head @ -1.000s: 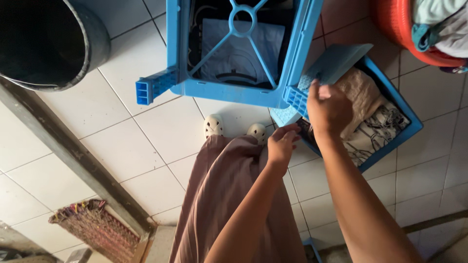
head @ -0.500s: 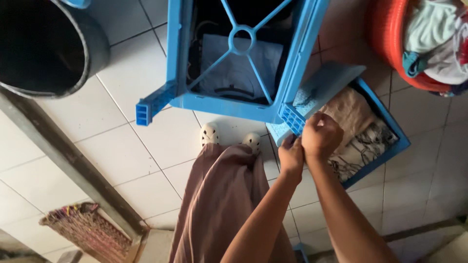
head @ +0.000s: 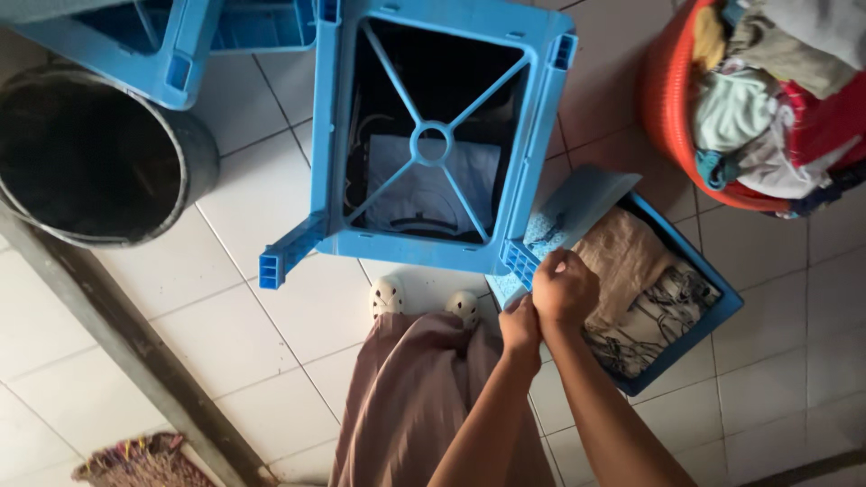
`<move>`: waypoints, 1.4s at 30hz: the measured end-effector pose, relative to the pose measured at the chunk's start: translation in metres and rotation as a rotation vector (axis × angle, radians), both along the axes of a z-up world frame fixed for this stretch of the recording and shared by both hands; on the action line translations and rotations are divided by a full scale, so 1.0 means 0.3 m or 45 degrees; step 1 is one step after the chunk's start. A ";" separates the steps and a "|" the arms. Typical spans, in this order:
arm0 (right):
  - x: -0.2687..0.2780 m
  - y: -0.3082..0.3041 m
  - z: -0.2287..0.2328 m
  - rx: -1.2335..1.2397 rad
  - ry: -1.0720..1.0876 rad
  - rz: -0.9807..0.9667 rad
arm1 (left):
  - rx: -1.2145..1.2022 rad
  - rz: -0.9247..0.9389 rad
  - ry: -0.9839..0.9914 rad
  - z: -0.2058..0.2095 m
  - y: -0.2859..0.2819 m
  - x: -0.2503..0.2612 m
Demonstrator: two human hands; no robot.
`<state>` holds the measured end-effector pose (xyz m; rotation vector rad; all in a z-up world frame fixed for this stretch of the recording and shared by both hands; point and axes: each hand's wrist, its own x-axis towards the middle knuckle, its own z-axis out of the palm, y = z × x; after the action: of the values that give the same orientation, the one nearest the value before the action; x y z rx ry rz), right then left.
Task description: The person assembles a blue plastic crate by attaching legs and a lid, then places it on top of another crate containing clothes. They subsequently pick up a detached blue plastic leg and wipe it with a cloth.
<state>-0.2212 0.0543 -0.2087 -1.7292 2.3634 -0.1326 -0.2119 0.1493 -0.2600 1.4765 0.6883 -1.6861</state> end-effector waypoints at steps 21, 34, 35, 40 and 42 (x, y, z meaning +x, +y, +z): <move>0.228 -0.084 0.595 0.107 -1.404 0.275 | -0.728 0.127 0.212 0.966 -0.072 0.750; 0.531 -0.482 1.108 0.562 -1.719 0.298 | -1.182 0.599 0.170 1.311 -0.167 1.209; 0.595 -0.511 1.130 0.567 -1.746 0.344 | -1.164 0.594 0.150 1.318 -0.184 1.250; 0.946 -0.721 1.144 0.551 -1.690 0.483 | -1.092 0.580 0.098 1.281 -0.369 1.523; 1.101 -0.825 1.081 0.503 -1.668 0.469 | -1.029 0.610 0.131 1.240 -0.462 1.660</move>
<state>0.1091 -0.1933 0.1157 -1.2027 1.0227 -0.5034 0.2863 0.0108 0.1120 0.5999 0.3016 -1.4081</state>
